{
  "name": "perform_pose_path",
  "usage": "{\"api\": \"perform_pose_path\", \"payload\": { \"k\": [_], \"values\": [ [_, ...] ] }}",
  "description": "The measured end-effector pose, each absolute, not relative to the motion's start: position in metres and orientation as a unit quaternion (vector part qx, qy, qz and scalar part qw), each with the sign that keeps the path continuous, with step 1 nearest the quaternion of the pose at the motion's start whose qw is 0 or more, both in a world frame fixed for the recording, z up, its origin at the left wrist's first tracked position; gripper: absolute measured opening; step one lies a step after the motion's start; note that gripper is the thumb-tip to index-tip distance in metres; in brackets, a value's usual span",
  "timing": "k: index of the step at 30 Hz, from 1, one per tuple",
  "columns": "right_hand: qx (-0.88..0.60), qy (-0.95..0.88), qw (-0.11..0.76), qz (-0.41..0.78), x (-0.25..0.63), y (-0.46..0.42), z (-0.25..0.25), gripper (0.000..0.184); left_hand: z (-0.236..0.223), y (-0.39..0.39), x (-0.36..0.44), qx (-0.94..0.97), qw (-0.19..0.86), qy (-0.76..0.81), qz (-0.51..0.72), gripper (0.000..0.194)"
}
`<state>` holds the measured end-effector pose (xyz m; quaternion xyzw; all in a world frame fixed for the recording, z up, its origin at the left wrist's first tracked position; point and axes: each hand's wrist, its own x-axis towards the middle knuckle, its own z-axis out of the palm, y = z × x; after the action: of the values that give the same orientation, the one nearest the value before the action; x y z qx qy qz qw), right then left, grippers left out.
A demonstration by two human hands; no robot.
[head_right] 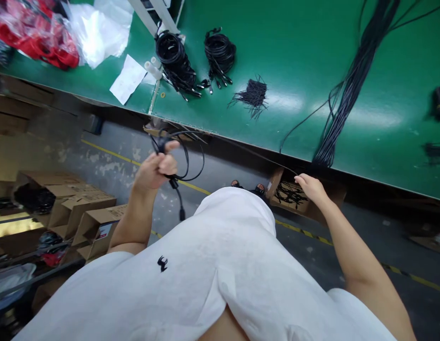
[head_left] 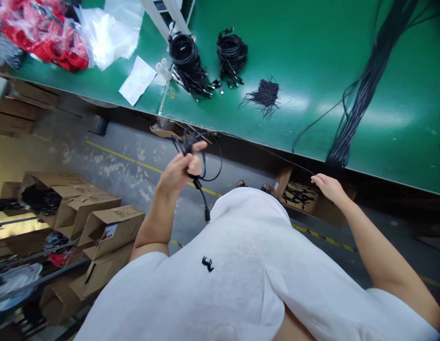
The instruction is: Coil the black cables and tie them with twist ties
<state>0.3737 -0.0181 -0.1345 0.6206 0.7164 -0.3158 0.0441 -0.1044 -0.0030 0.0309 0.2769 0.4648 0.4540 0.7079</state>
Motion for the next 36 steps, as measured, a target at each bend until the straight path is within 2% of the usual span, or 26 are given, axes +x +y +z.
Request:
{"api": "perform_pose_path", "payload": {
  "k": [2, 4, 7, 12, 18, 22, 25, 28, 30, 32, 34, 36],
  "values": [
    [0.595, 0.763, 0.124, -0.218, 0.344, -0.021, -0.101, 0.034, 0.011, -0.001, -0.095, 0.357, 0.712, 0.506, 0.332, 0.026],
    [0.504, 0.831, 0.161, -0.173, 0.305, -0.021, -0.060, 0.030, -0.008, 0.001, -0.080, 0.439, 0.683, 0.526, 0.253, 0.029],
    [0.350, 0.905, 0.141, -0.197, 0.246, -0.012, -0.002, 0.030, -0.026, 0.004, -0.052, 0.540, 0.657, 0.490, 0.193, 0.029],
    [0.350, 0.925, 0.084, -0.120, 0.203, 0.025, 0.045, 0.027, -0.032, 0.003, -0.016, 0.502, 0.793, 0.314, 0.142, 0.043],
    [0.421, 0.898, 0.050, -0.114, 0.207, 0.029, 0.042, 0.033, -0.056, 0.004, 0.010, 0.472, 0.786, 0.341, 0.208, 0.052],
    [0.499, 0.855, 0.032, -0.136, 0.211, 0.027, 0.027, 0.034, -0.066, 0.014, 0.017, 0.505, 0.747, 0.371, 0.223, 0.042],
    [0.544, 0.824, -0.005, -0.159, 0.215, 0.030, 0.012, 0.034, -0.063, 0.024, 0.016, 0.497, 0.757, 0.359, 0.226, 0.038],
    [0.591, 0.788, -0.103, -0.138, 0.218, 0.022, -0.001, 0.030, -0.052, 0.033, 0.009, 0.437, 0.837, 0.296, 0.147, 0.041],
    [0.638, 0.735, -0.205, -0.107, 0.216, 0.003, -0.008, 0.027, -0.046, 0.036, 0.005, 0.386, 0.882, 0.257, 0.083, 0.041],
    [0.690, 0.649, -0.302, -0.107, 0.209, -0.024, -0.015, 0.028, -0.042, 0.036, 0.003, 0.370, 0.888, 0.261, 0.076, 0.037],
    [0.707, 0.572, -0.358, -0.211, 0.201, -0.050, -0.023, 0.033, -0.040, 0.032, 0.008, 0.415, 0.861, 0.284, 0.083, 0.031],
    [0.660, 0.504, -0.377, -0.410, 0.193, -0.065, -0.033, 0.039, -0.040, 0.025, 0.020, 0.512, 0.812, 0.278, 0.024, 0.023]
  ]
}}
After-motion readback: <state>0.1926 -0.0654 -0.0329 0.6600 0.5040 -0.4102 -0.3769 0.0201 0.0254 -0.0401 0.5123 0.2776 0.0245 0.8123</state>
